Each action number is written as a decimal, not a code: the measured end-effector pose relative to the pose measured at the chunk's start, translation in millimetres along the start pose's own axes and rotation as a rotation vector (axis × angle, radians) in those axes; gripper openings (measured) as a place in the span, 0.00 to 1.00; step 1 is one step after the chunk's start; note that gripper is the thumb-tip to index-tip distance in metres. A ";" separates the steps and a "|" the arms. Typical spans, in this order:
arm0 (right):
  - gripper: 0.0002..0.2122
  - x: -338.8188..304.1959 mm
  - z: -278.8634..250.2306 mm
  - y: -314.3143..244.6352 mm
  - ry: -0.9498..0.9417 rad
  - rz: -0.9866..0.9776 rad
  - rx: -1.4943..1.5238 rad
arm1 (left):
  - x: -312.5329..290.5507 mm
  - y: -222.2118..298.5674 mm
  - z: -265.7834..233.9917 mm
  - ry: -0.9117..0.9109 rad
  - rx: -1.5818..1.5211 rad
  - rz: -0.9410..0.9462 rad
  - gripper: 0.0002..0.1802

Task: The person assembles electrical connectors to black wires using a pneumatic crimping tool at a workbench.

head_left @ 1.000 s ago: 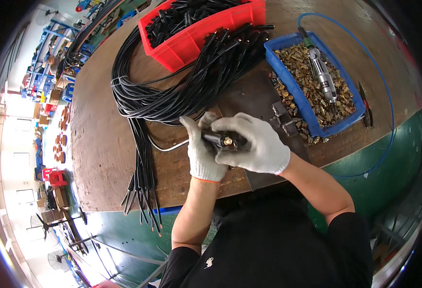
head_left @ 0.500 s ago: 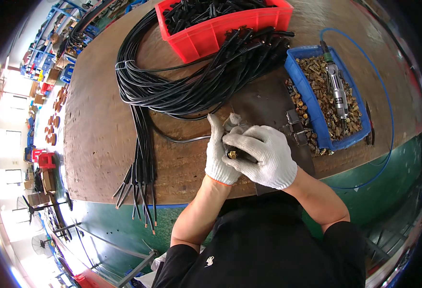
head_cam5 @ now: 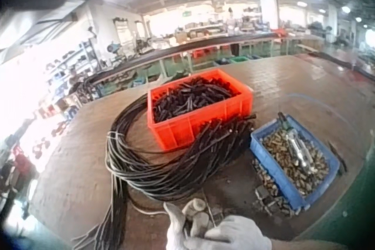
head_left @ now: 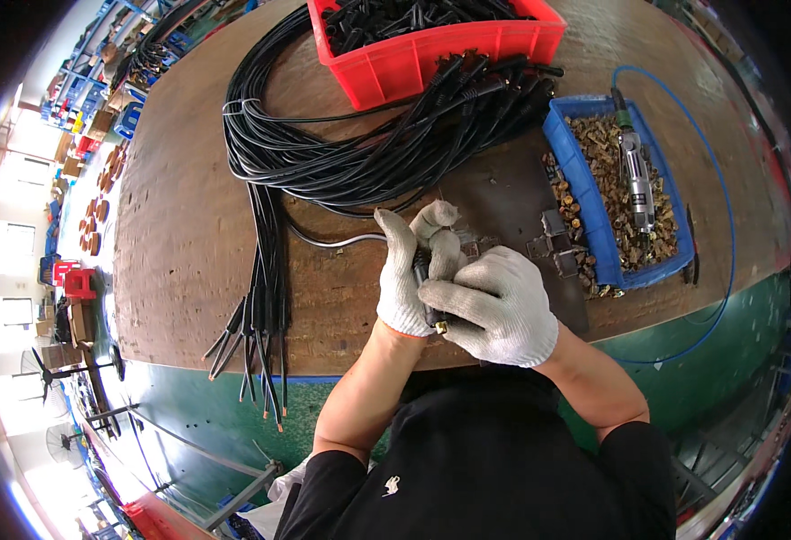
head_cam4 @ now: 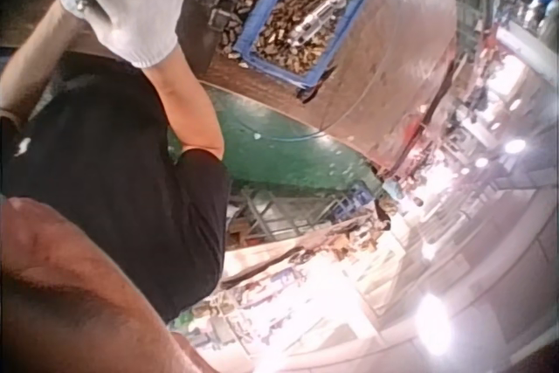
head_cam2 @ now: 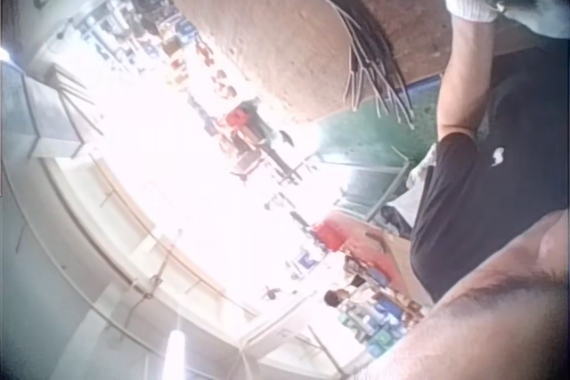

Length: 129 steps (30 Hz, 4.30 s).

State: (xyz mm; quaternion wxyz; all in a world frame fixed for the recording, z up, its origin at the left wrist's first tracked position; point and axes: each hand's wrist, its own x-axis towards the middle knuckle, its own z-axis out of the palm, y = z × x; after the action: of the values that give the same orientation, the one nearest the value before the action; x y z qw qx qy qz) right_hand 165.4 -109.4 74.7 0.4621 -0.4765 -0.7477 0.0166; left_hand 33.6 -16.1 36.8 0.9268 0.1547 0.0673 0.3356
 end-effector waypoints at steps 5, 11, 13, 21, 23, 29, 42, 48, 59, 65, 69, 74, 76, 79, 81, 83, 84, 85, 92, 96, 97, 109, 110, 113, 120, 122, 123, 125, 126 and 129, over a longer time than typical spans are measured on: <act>0.28 5.1 -2.7 3.1 0.013 -0.045 0.007 | -9.6 -6.2 -0.8 0.197 0.070 -0.026 0.44; 0.18 64.7 -18.4 39.5 0.277 0.726 0.615 | -53.2 -1.6 -7.6 0.348 0.140 -0.007 0.62; 0.18 84.6 -19.0 75.1 0.503 0.886 0.788 | -74.1 9.5 -14.9 0.215 0.377 0.145 0.58; 0.14 22.4 -2.3 85.3 0.214 0.947 0.785 | -162.3 78.9 -30.1 1.031 1.976 0.767 0.11; 0.13 20.0 4.4 79.9 0.145 0.947 0.789 | -184.9 94.6 -31.3 1.238 2.119 0.706 0.11; 0.11 21.7 10.8 67.3 -0.008 0.910 0.760 | -213.0 101.0 -28.2 1.339 2.348 0.253 0.14; 0.11 -1.4 4.8 60.6 -0.118 0.857 0.751 | -204.6 118.0 -42.7 1.346 2.550 -0.041 0.13; 0.10 -0.2 -2.6 47.4 -0.169 0.857 0.772 | -192.5 134.5 3.2 1.065 2.340 -0.121 0.16; 0.34 9.7 8.9 17.1 -0.678 0.685 0.441 | -58.3 45.9 -3.0 0.672 1.026 -0.074 0.18; 0.19 -19.1 14.3 28.5 -0.527 0.687 0.284 | -44.7 18.4 16.4 0.482 2.198 0.488 0.11; 0.13 -11.4 -8.7 23.7 -0.586 0.624 0.125 | -26.6 29.8 12.7 -0.346 2.333 0.713 0.23; 0.11 -30.5 -20.8 21.4 -0.475 0.500 -0.025 | -22.1 39.1 15.5 -0.428 2.356 0.356 0.22; 0.09 -33.8 -23.3 18.3 -0.407 0.338 -0.235 | -25.0 43.0 13.0 -0.383 2.380 0.356 0.21; 0.07 -35.2 -36.2 19.4 -0.480 0.240 -0.407 | -30.1 43.4 13.6 -0.320 2.388 0.340 0.20; 0.07 -36.0 -39.1 22.1 -0.493 0.215 -0.436 | -28.6 42.6 16.4 -0.329 2.381 0.328 0.20; 0.06 -35.3 -37.1 26.3 -0.506 0.174 -0.453 | -28.1 42.7 20.7 -0.389 2.339 0.326 0.19; 0.06 -37.3 -33.9 31.4 -0.490 0.123 -0.418 | -27.4 41.8 21.3 -0.385 2.340 0.325 0.19; 0.07 -35.7 -34.3 33.9 -0.476 0.074 -0.386 | -25.7 39.7 21.0 -0.413 2.344 0.300 0.18; 0.07 -12.6 -131.7 68.1 -0.328 0.290 -0.596 | -27.7 40.0 23.9 -0.194 2.151 0.304 0.10; 0.11 -18.4 -164.9 108.0 -0.365 0.723 -0.743 | -24.6 37.6 16.2 -0.129 2.054 0.270 0.08; 0.10 -12.6 -160.3 107.6 -0.509 0.756 -0.776 | -25.2 36.9 11.5 -0.117 2.062 0.286 0.08; 0.09 -23.0 -160.3 119.4 -0.606 0.623 -0.766 | -28.6 37.0 16.6 -0.040 2.029 0.122 0.20; 0.11 -22.2 -160.9 119.9 -0.612 0.649 -0.754 | -29.2 37.3 15.4 -0.039 2.026 0.120 0.20; 0.13 -16.8 -156.6 121.0 -0.628 0.713 -0.756 | -30.9 38.0 12.1 -0.054 2.036 0.134 0.20; 0.12 -22.1 -155.2 108.1 -0.481 0.664 -0.807 | -37.2 42.6 9.1 -0.016 1.982 0.176 0.20; 0.11 -18.2 -151.9 111.3 -0.560 0.697 -0.862 | -35.1 41.9 7.8 -0.020 1.943 0.180 0.20; 0.11 -17.9 -151.4 115.9 -0.639 0.727 -0.905 | -36.7 40.9 6.3 -0.016 1.954 0.205 0.19; 0.09 -13.4 -151.3 122.6 -0.653 0.723 -0.909 | -39.2 41.0 2.3 -0.020 1.961 0.242 0.18; 0.09 -10.6 -153.8 123.1 -0.700 0.729 -0.892 | -39.8 40.3 -0.4 -0.019 1.956 0.247 0.18; 0.07 -13.8 -156.9 118.1 -0.659 0.678 -0.849 | -43.1 42.2 -2.5 -0.027 1.958 0.253 0.18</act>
State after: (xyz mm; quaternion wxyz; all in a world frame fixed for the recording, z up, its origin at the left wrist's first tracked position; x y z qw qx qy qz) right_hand 360.4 -120.2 100.2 -0.0525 -0.7984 -0.5997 0.0100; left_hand -25.3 -12.5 49.4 0.3478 0.8631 0.2877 0.2265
